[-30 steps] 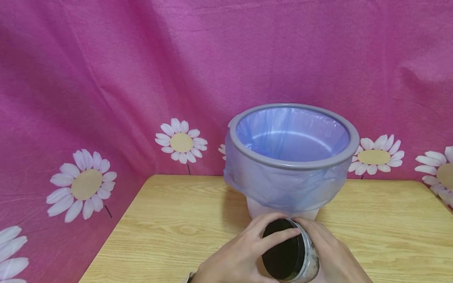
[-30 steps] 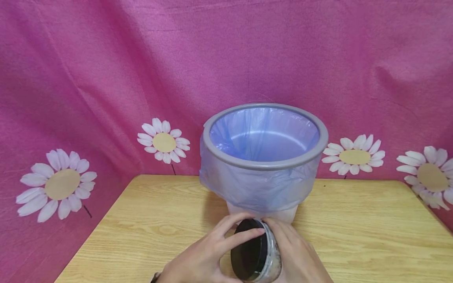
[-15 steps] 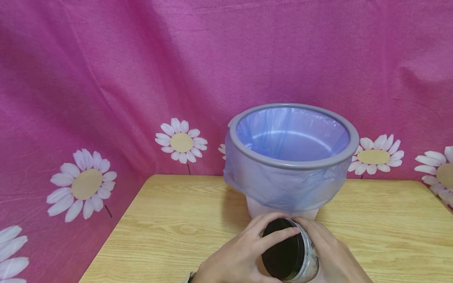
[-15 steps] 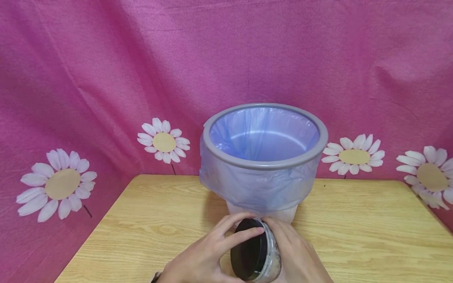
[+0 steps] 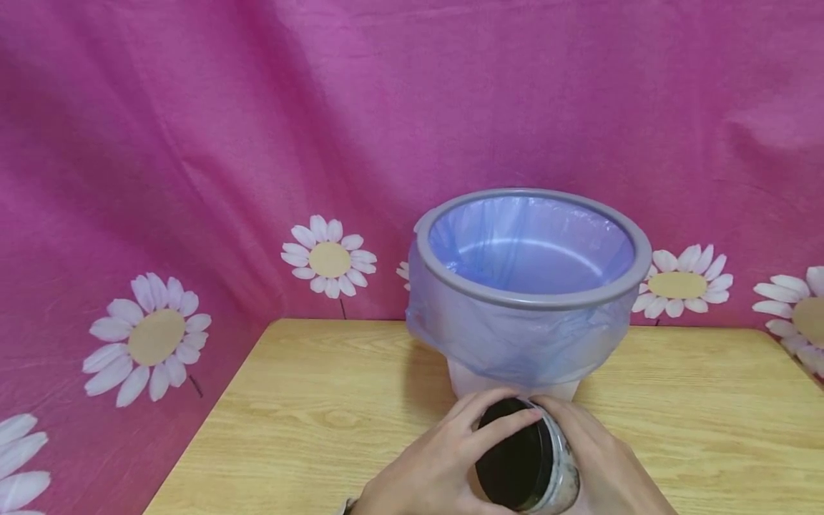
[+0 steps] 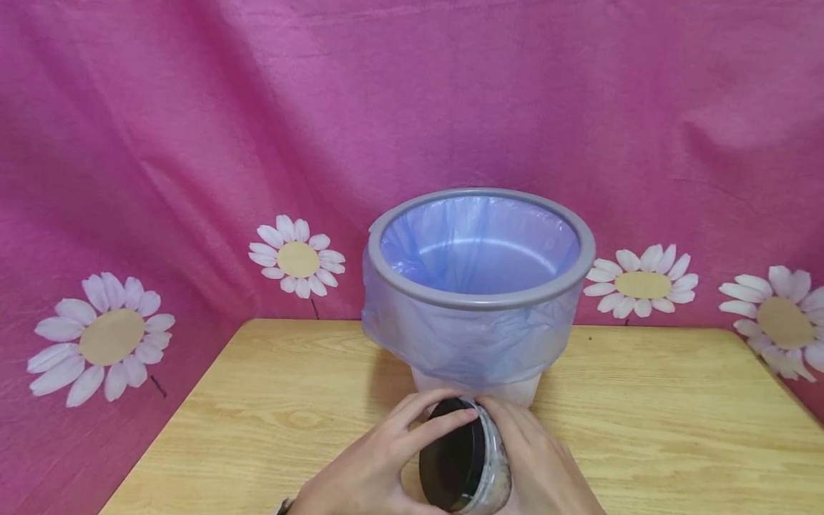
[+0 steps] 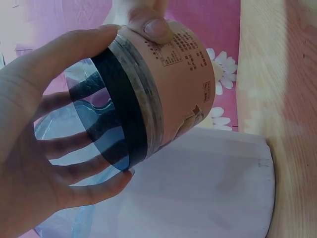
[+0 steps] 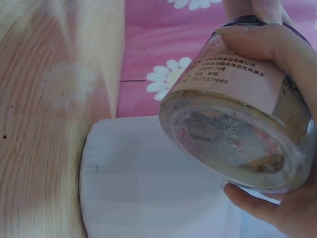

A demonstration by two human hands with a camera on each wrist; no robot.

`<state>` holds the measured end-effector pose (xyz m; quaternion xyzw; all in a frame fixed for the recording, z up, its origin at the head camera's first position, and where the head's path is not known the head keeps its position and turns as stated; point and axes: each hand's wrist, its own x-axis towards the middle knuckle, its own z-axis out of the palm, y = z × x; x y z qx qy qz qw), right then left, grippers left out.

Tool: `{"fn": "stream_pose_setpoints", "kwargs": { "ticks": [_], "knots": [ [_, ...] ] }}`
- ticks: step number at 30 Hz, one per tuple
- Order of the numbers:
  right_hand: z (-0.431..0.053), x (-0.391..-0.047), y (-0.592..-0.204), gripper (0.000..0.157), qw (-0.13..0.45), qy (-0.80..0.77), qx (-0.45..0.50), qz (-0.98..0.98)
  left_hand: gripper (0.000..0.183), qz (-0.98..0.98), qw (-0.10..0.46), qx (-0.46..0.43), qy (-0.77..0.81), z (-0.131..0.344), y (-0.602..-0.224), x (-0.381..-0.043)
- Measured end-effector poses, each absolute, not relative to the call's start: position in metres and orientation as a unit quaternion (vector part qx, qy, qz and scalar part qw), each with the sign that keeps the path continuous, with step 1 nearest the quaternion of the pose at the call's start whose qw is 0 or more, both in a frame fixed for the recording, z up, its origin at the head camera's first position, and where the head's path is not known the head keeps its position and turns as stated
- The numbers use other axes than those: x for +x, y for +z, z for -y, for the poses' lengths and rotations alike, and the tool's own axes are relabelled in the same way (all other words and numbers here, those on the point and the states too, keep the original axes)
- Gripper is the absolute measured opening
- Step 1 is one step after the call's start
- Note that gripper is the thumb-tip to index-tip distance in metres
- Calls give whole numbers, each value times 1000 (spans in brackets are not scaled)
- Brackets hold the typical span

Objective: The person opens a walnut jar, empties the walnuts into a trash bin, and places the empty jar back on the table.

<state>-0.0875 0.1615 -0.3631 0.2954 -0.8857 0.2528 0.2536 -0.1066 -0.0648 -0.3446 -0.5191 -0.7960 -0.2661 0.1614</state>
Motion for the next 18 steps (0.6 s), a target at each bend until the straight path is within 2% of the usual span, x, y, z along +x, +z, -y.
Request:
{"fn": "stream_pose_setpoints", "kwargs": {
  "ticks": [8,18],
  "knots": [
    [-161,-87,-362,111,254,259,292,885,91,790,119,-535,-274,65,-343,-106],
    [-162,-88,-364,112,259,258,298,882,92,788,124,-537,-274,65,-344,-107]
  ]
}}
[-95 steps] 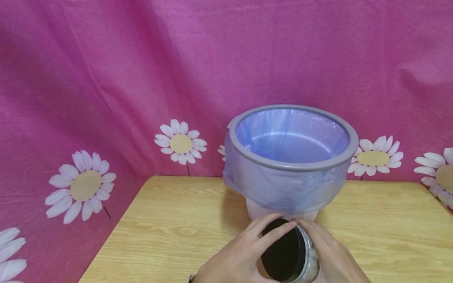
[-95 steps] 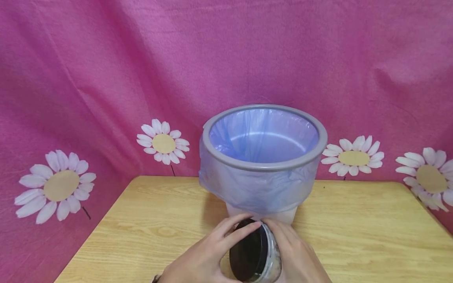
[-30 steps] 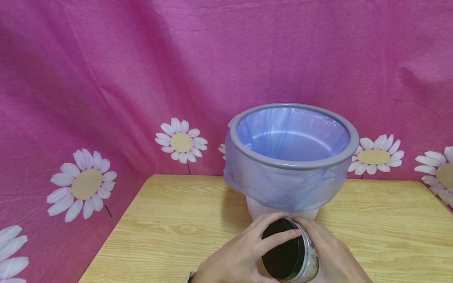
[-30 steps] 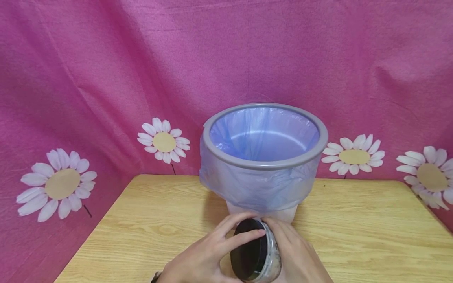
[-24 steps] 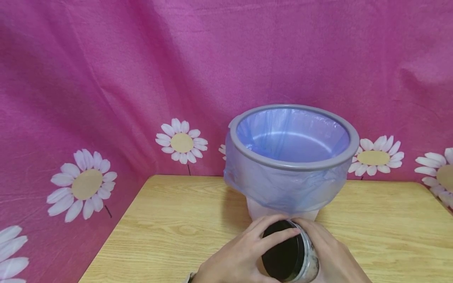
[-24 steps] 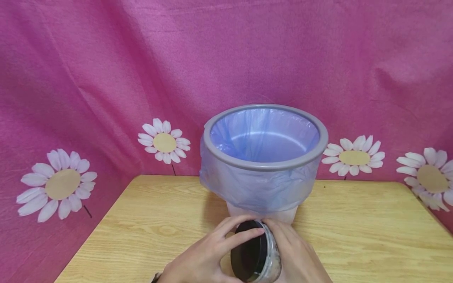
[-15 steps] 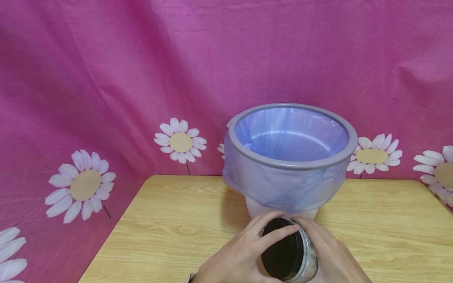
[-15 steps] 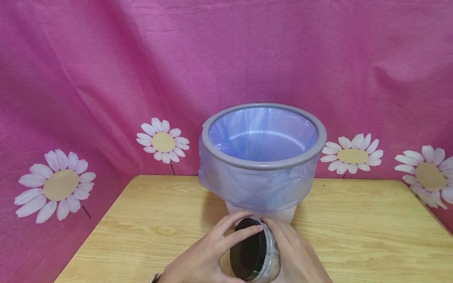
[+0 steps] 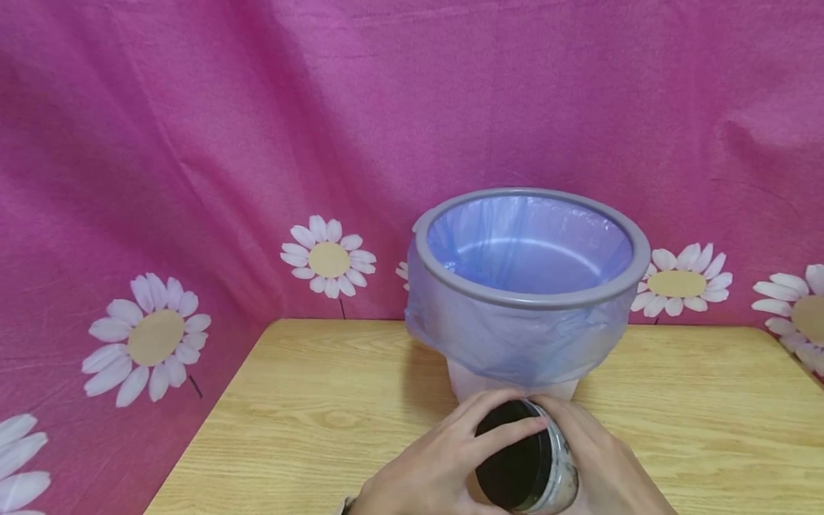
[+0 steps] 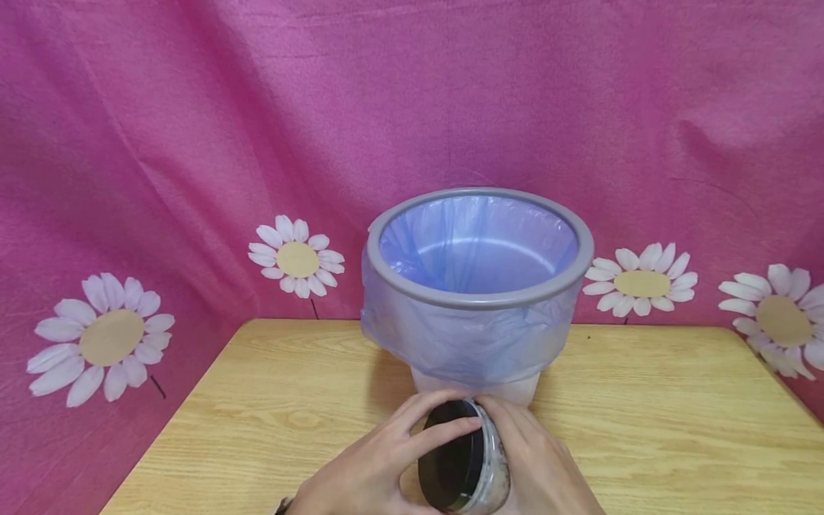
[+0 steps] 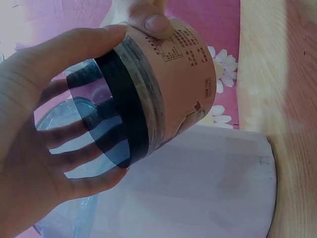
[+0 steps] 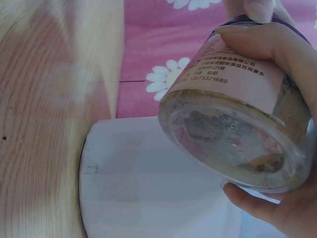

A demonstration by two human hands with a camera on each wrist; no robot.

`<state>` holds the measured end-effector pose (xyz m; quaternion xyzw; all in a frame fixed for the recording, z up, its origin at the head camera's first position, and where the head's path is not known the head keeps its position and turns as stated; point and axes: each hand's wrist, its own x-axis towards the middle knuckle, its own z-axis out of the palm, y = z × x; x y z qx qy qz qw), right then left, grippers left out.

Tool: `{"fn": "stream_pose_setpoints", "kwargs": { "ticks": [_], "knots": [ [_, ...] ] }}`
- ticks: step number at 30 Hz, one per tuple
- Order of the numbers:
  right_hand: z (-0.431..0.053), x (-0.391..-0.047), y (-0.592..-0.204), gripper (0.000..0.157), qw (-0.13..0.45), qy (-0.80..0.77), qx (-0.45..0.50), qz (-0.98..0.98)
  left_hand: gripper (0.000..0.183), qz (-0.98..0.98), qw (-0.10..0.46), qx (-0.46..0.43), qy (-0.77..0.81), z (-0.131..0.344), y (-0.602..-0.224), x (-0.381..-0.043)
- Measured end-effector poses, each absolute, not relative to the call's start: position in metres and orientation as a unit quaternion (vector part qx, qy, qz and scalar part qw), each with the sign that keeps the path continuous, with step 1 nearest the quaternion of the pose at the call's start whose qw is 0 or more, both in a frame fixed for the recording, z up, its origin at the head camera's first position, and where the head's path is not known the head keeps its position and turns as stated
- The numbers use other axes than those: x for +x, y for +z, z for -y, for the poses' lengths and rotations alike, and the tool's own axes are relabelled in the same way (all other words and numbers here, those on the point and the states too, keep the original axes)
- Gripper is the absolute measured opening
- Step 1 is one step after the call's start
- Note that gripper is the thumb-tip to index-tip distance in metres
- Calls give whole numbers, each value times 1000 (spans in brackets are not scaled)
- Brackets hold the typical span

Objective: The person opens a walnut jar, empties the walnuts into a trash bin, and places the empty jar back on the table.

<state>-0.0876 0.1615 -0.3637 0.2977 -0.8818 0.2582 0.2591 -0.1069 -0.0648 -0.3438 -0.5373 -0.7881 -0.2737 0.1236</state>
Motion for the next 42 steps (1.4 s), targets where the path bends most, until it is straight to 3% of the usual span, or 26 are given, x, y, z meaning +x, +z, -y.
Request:
{"fn": "stream_pose_setpoints", "kwargs": {
  "ticks": [26,33,42],
  "knots": [
    [-161,-89,-365,114,262,247,305,882,96,795,173,-516,-268,66,-342,-106],
    [-161,-88,-364,112,261,251,299,883,90,789,129,-533,-278,66,-341,-105],
    [-161,-88,-364,111,255,252,297,885,91,792,129,-528,-279,66,-343,-106]
  ]
}}
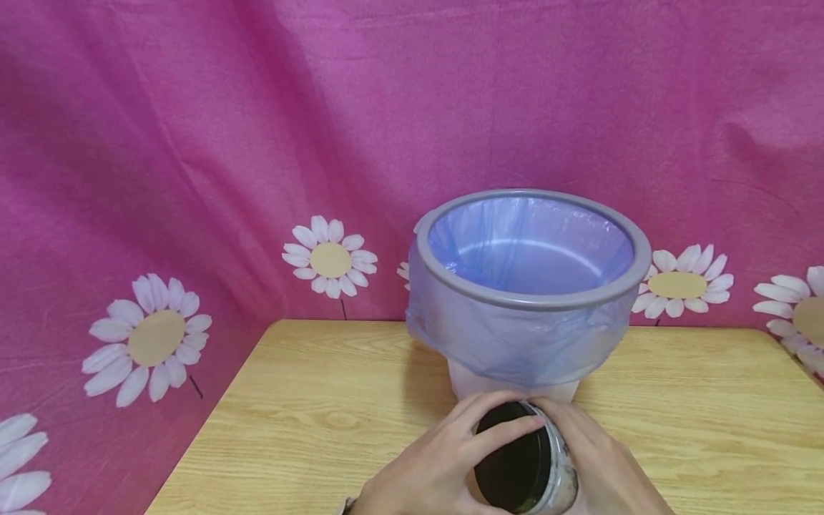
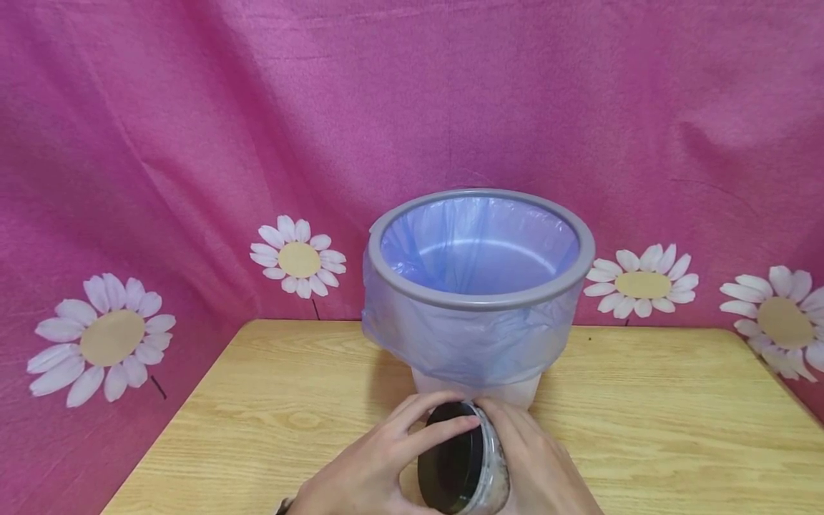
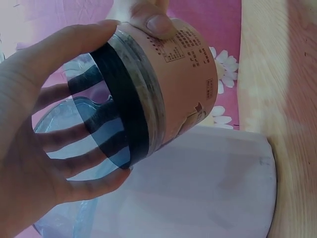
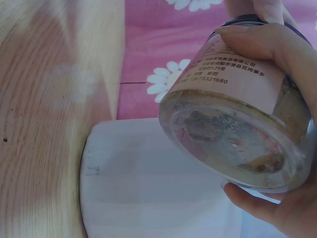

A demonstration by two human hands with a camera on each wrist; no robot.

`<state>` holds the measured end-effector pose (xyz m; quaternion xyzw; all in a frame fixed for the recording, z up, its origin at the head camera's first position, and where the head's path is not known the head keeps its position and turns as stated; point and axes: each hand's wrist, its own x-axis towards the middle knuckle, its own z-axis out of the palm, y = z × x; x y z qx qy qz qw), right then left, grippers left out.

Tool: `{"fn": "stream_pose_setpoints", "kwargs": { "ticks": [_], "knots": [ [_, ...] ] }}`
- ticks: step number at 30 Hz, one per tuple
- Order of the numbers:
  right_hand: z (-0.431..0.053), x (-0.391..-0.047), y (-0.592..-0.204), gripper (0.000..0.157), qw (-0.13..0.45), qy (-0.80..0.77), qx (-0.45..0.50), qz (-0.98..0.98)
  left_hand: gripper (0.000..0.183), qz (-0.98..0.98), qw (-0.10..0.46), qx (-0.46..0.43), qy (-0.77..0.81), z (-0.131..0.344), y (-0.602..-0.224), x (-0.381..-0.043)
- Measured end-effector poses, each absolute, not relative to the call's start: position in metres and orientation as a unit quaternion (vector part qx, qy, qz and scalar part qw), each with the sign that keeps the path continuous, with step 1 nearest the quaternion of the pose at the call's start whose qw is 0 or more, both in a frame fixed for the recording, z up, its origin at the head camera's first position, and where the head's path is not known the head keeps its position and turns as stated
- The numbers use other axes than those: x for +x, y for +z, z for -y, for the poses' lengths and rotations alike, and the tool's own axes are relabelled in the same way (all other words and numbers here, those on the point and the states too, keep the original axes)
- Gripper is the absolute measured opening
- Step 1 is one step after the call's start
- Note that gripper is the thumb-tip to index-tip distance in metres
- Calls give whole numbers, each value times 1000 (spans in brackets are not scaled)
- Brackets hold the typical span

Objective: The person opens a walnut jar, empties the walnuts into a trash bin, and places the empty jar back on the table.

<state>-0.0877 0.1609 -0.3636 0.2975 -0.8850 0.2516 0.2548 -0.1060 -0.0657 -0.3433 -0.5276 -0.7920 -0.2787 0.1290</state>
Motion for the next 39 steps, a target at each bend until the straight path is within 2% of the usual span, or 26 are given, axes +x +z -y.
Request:
{"fn": "stream_pose_setpoints", "kwargs": {
  "ticks": [8,15,22,31,37,39],
  "knots": [
    [-161,-87,-363,112,246,259,290,888,91,788,122,-537,-275,66,-342,-106],
    [-160,-87,-362,112,256,251,298,885,96,792,172,-526,-258,65,-343,-106],
    [-160,-88,-362,112,252,256,292,886,97,792,137,-526,-277,65,-344,-106],
    [-161,-87,-363,113,252,249,293,888,99,798,173,-521,-250,66,-344,-106],
    [-162,-88,-363,112,255,250,296,886,96,792,138,-530,-269,66,-343,-106],
    [-162,-88,-363,111,257,250,299,885,96,793,144,-529,-267,66,-343,-106]
  ]
}}
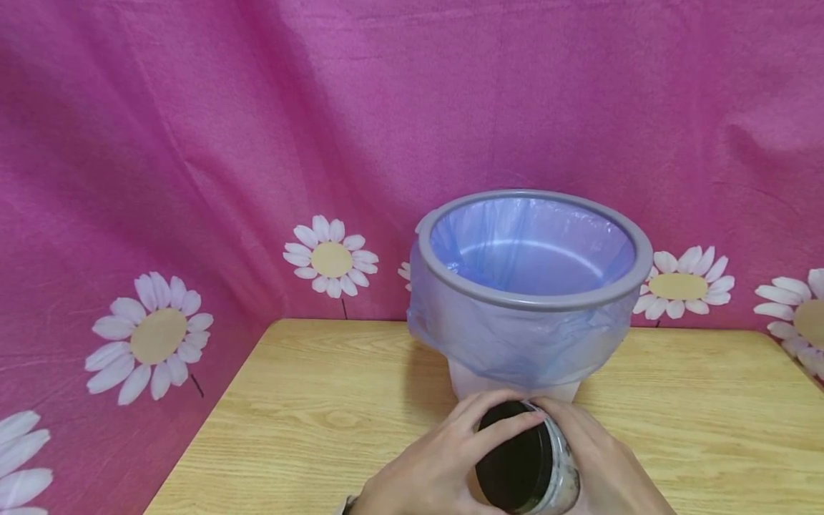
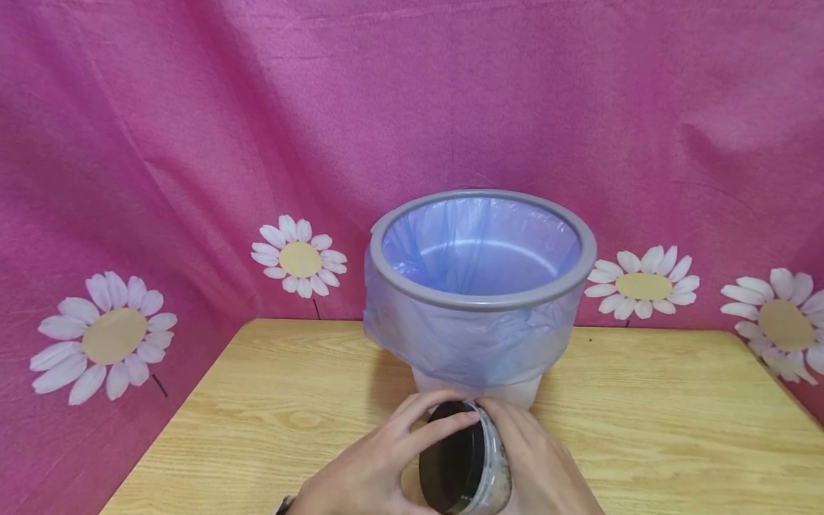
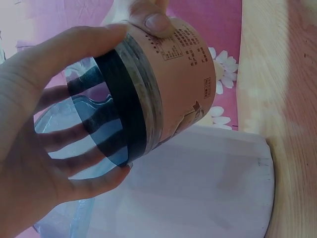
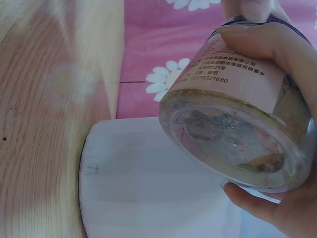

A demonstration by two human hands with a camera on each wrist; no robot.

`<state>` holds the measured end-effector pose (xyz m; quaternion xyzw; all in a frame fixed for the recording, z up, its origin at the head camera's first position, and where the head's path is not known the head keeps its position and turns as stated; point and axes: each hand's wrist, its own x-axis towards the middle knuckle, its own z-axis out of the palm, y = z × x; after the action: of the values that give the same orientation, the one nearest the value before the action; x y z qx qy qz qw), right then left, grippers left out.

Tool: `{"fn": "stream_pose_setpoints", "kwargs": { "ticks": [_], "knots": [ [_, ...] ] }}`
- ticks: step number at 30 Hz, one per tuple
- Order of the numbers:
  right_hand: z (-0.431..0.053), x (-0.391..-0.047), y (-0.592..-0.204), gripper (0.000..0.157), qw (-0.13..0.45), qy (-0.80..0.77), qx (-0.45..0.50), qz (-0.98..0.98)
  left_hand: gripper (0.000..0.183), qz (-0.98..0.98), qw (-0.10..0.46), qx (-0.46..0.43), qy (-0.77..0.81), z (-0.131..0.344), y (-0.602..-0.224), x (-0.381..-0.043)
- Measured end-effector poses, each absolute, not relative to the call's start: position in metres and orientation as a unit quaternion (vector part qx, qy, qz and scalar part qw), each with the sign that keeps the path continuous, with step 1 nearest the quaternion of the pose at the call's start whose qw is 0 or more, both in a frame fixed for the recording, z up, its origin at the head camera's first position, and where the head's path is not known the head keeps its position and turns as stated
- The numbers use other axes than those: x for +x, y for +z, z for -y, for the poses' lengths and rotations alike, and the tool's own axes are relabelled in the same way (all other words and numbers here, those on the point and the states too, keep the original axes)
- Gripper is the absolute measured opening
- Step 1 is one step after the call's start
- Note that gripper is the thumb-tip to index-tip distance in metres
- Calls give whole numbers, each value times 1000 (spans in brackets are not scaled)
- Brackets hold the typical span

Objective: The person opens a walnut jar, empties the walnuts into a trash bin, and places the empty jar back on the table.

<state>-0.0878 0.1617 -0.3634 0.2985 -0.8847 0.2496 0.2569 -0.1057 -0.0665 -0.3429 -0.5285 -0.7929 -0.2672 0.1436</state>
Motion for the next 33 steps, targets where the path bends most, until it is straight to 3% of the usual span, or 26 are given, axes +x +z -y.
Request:
{"fn": "stream_pose_setpoints", "kwargs": {
  "ticks": [5,12,22,29,33],
  "knots": [
    [-162,-87,-364,111,253,252,296,886,98,799,162,-519,-256,67,-343,-104],
    [-162,-87,-363,111,250,256,294,886,96,793,120,-527,-281,66,-344,-106],
    [-162,-86,-362,111,246,256,289,889,98,800,156,-516,-264,66,-344,-105],
    [-161,-87,-362,109,240,263,285,890,96,788,103,-533,-291,65,-343,-107],
    [-161,-87,-363,110,247,256,289,889,96,789,126,-534,-278,66,-343,-107]
  ]
}}
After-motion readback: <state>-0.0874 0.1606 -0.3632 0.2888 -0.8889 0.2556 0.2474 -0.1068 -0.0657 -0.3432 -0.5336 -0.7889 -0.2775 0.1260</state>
